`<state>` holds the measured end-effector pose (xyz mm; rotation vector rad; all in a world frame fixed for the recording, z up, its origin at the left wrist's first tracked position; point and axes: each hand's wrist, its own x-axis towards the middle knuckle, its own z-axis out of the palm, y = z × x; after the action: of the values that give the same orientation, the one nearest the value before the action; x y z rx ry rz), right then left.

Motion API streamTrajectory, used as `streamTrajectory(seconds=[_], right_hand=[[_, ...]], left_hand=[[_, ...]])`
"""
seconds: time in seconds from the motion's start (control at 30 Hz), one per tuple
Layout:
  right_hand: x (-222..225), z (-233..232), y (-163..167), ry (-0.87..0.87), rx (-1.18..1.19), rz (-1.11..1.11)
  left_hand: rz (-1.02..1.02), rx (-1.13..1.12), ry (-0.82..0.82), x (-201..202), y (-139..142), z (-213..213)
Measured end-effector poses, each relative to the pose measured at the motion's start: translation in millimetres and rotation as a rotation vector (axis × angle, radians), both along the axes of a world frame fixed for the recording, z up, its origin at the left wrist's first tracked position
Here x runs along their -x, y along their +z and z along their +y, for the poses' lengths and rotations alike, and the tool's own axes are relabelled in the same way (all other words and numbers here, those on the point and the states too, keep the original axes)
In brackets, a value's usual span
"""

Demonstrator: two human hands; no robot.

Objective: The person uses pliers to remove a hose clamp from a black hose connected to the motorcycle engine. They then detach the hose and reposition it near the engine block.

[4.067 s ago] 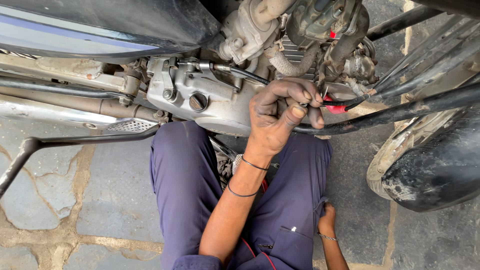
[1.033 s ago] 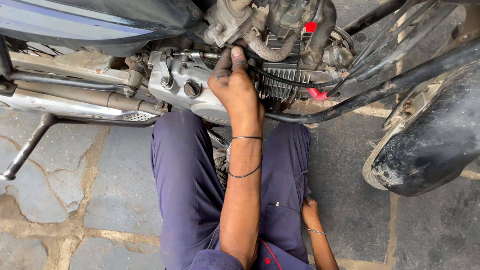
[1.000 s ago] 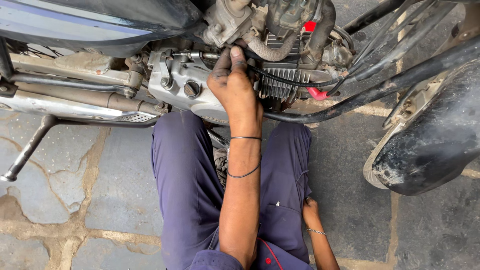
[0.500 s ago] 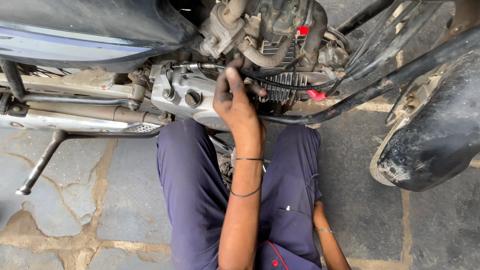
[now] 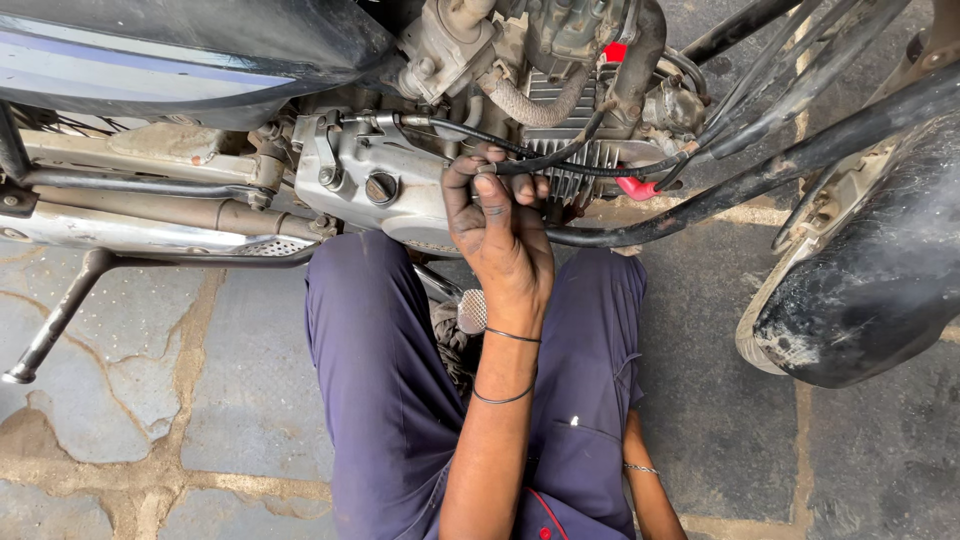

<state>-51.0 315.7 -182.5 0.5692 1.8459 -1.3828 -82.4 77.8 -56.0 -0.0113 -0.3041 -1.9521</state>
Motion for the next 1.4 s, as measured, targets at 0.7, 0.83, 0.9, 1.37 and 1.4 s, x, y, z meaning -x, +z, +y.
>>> streamTrajectory(seconds=[0.7,0.83,0.9,1.37,1.4], right_hand=[[4.6,8.4,-21.3,-0.125,-0.018,-0.095],[7.3,13.7,-32.6,-0.122,-0.008,-0.087],[7.6,15.1,-33.9,-0.121,-0.007,-0.085],[11.6,39.3,-57.6,0.053,-0.235,0.201],[12.2,41.7,-52.8,0.084,-0.299,0.298]], left_hand=[[0.043,0.039,-0.112,-10.7,11.0,7.3],[0.04,-0.038,-0.13,-13.7,21.5,9.7],[0.037,-0.101,-0.156,-17.0,27.0,11.4],[0.131,-0.29,-0.373,-30.7,39.7,12.2],[0.111,-0.287,-0.374,-30.5,39.2,11.9]])
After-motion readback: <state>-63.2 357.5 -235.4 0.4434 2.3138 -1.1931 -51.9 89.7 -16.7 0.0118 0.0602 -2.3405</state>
